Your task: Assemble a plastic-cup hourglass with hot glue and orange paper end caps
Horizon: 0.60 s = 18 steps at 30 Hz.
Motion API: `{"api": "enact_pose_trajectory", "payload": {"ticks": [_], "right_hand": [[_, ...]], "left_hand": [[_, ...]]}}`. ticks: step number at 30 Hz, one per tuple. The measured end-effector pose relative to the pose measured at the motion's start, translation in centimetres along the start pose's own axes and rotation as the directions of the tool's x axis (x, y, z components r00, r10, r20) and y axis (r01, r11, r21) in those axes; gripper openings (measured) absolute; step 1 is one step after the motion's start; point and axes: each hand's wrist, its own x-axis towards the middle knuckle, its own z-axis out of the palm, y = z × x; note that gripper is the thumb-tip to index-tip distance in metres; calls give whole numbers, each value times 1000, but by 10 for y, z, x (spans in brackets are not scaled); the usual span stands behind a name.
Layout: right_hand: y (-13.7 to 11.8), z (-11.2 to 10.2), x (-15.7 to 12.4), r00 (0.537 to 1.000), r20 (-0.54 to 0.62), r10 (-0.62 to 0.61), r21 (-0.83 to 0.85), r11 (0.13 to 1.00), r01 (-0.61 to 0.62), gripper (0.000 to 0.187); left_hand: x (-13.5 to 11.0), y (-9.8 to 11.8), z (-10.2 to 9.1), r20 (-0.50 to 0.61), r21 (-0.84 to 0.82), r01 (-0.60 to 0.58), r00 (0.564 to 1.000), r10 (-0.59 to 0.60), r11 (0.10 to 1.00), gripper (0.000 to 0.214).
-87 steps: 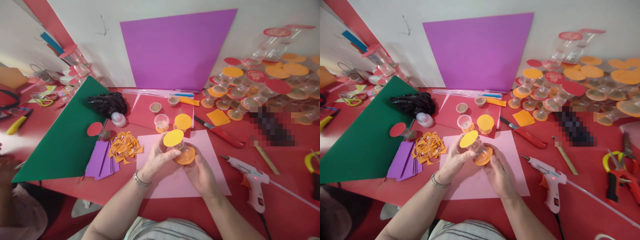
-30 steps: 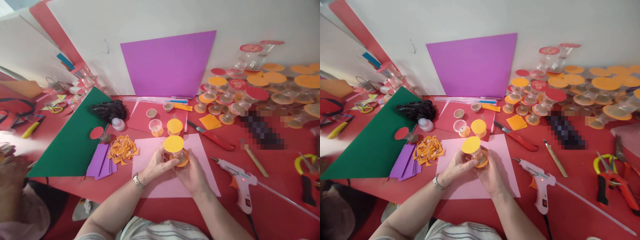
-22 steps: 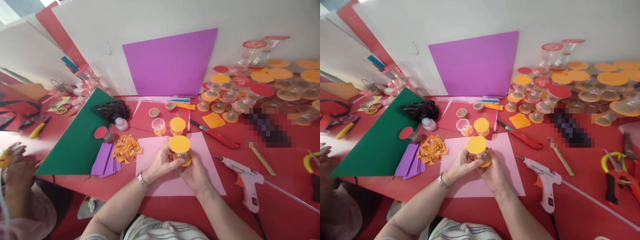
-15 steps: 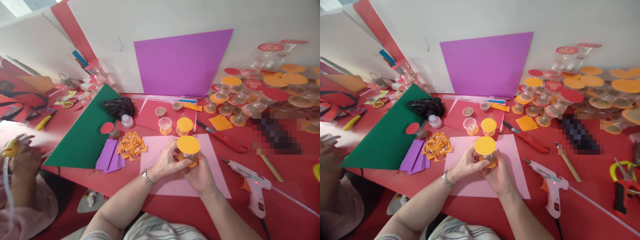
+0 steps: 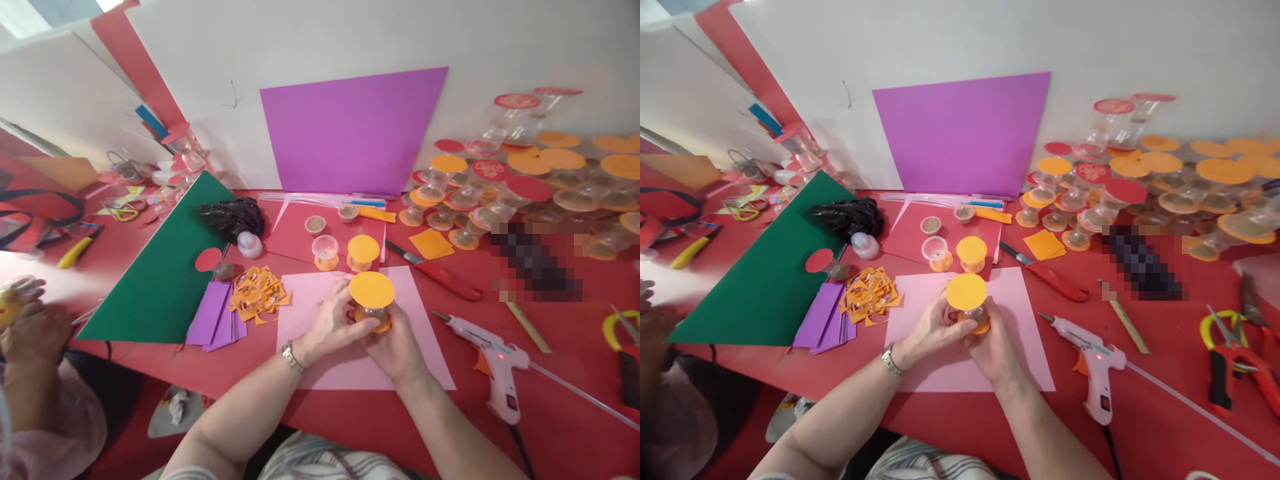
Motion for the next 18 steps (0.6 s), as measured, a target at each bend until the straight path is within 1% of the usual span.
{"api": "enact_pose_trajectory", "payload": {"ticks": [3,6,10,15,18], "right_hand": [[1,-1,0,1000,-4,6,-5,1000,-6,18],[3,-2,0,1000,-7,20,-12,1000,-20,22],[4,-4,0,1000,-7,30,-18,999,-31,22],[6,-3,-1,999,-15,31,-21,999,-31,21],[6,-5,0,999,-31,32,-23,999,-33,22]], "left_hand": [[1,3,-2,1,71,-28,1000,28,997,38],[1,5,-4,17,109,-58,998,56,992,41],[1,4,-4,33,107,-112,993,109,988,44],[-1,-1,-1,6,87,-100,995,100,991,35],[-2,-3,0,-9,37,-108,994,108,993,39]]}}
